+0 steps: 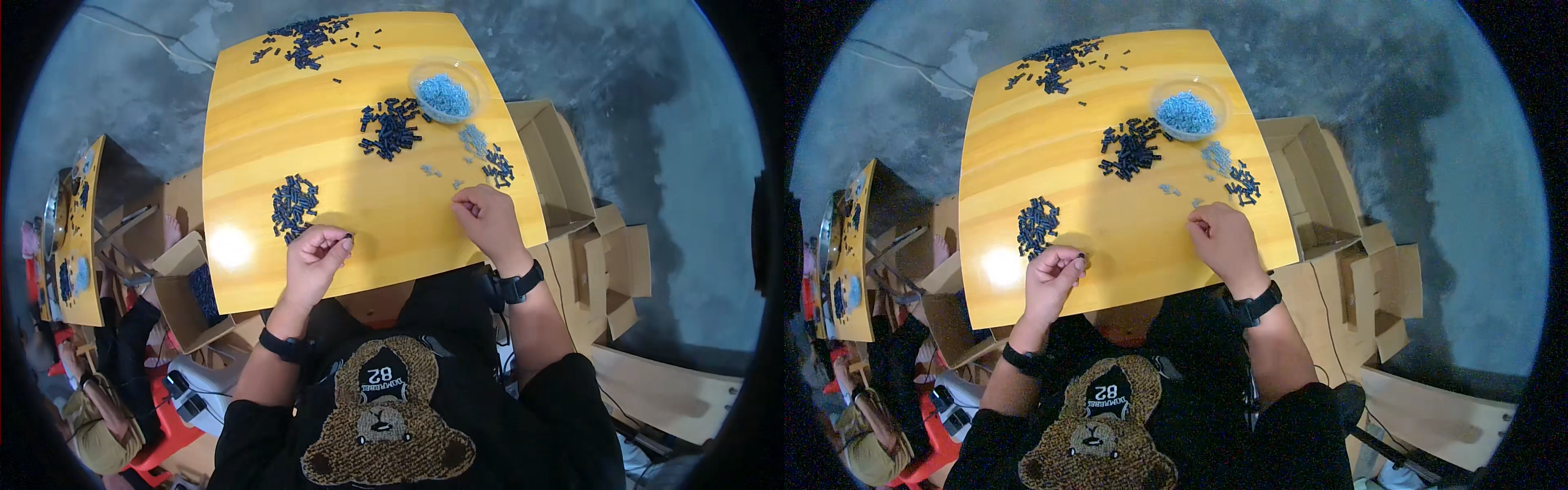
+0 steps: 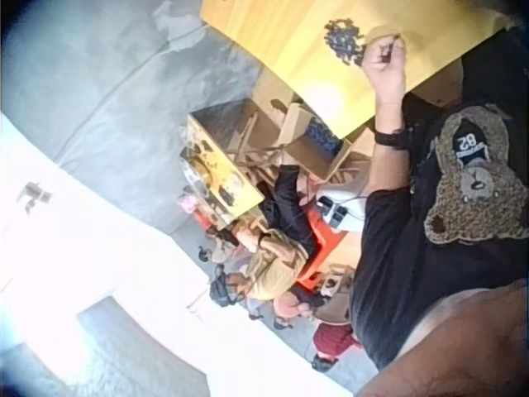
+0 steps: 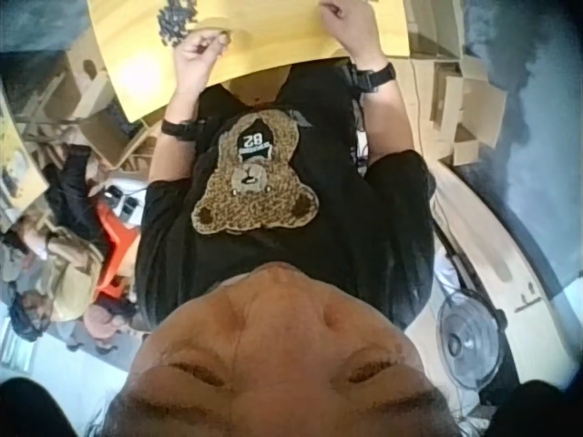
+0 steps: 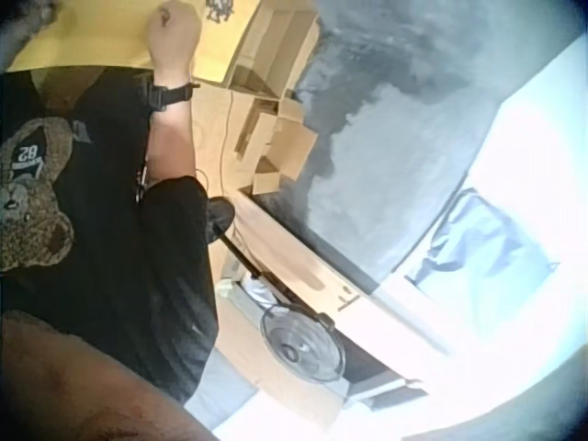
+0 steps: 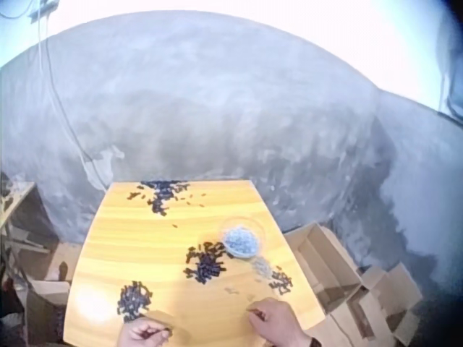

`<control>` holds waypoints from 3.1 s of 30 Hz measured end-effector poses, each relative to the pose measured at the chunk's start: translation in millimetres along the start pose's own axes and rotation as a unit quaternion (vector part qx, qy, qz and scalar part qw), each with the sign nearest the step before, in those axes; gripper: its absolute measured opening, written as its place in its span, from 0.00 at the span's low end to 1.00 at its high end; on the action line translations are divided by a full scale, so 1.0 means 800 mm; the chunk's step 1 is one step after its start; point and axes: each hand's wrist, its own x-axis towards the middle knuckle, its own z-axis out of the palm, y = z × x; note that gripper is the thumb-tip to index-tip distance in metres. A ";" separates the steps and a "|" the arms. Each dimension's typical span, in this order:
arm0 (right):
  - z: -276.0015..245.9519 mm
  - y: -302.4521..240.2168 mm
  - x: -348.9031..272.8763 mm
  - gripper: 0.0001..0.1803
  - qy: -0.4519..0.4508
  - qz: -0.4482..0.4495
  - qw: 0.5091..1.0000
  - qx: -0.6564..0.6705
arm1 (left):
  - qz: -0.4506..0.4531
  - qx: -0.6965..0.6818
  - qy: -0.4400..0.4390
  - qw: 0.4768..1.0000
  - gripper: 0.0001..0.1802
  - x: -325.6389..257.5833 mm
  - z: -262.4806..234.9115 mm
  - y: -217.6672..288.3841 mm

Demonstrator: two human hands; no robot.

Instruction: Manually assembling small blue and black plastic components on a wooden table.

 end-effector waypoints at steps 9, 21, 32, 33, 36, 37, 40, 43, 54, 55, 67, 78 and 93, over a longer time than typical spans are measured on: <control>0.015 -0.009 0.053 0.03 0.046 -0.029 0.993 -0.102 | -0.030 -0.045 -0.010 0.998 0.05 0.003 -0.008 0.003; 0.044 -0.004 0.071 0.04 0.024 -0.015 0.990 -0.137 | -0.041 -0.078 -0.024 0.996 0.06 0.009 -0.014 0.004; 0.049 -0.008 0.052 0.03 -0.025 -0.006 0.988 -0.152 | -0.057 -0.074 -0.033 0.995 0.07 0.009 -0.016 0.002; 0.050 -0.011 0.049 0.03 -0.024 -0.005 0.989 -0.143 | -0.060 -0.073 -0.031 0.995 0.07 0.009 -0.016 0.002; 0.050 -0.011 0.040 0.04 -0.021 -0.006 0.992 -0.125 | -0.051 -0.080 -0.031 0.995 0.08 0.010 -0.015 0.002; 0.050 -0.011 0.037 0.04 -0.018 -0.011 0.993 -0.117 | -0.052 -0.080 -0.031 0.995 0.08 0.010 -0.015 0.002; 0.042 -0.016 0.032 0.05 -0.028 -0.011 0.996 -0.089 | -0.056 -0.083 -0.026 0.995 0.08 0.010 -0.015 0.003; 0.038 -0.019 0.027 0.05 -0.011 0.000 0.998 -0.058 | -0.051 -0.082 -0.023 0.995 0.07 0.010 -0.013 0.003; 0.053 -0.009 0.031 0.04 -0.026 -0.070 0.991 -0.109 | -0.025 -0.056 -0.024 0.998 0.07 0.008 -0.011 0.000; 0.053 -0.011 0.031 0.04 -0.025 -0.068 0.991 -0.116 | -0.026 -0.055 -0.023 0.998 0.07 0.007 -0.011 0.000; 0.044 -0.019 0.010 0.02 -0.024 0.003 1.000 0.011 | -0.028 -0.007 -0.022 0.999 0.08 0.003 -0.012 -0.005; 0.082 -0.054 0.003 0.03 -0.154 0.080 0.931 0.320 | 0.051 0.133 -0.014 0.990 0.06 0.002 0.002 0.004; 0.092 -0.090 0.004 0.05 -0.159 -0.062 0.969 0.181 | 0.093 0.176 -0.020 0.980 0.06 0.001 0.003 0.014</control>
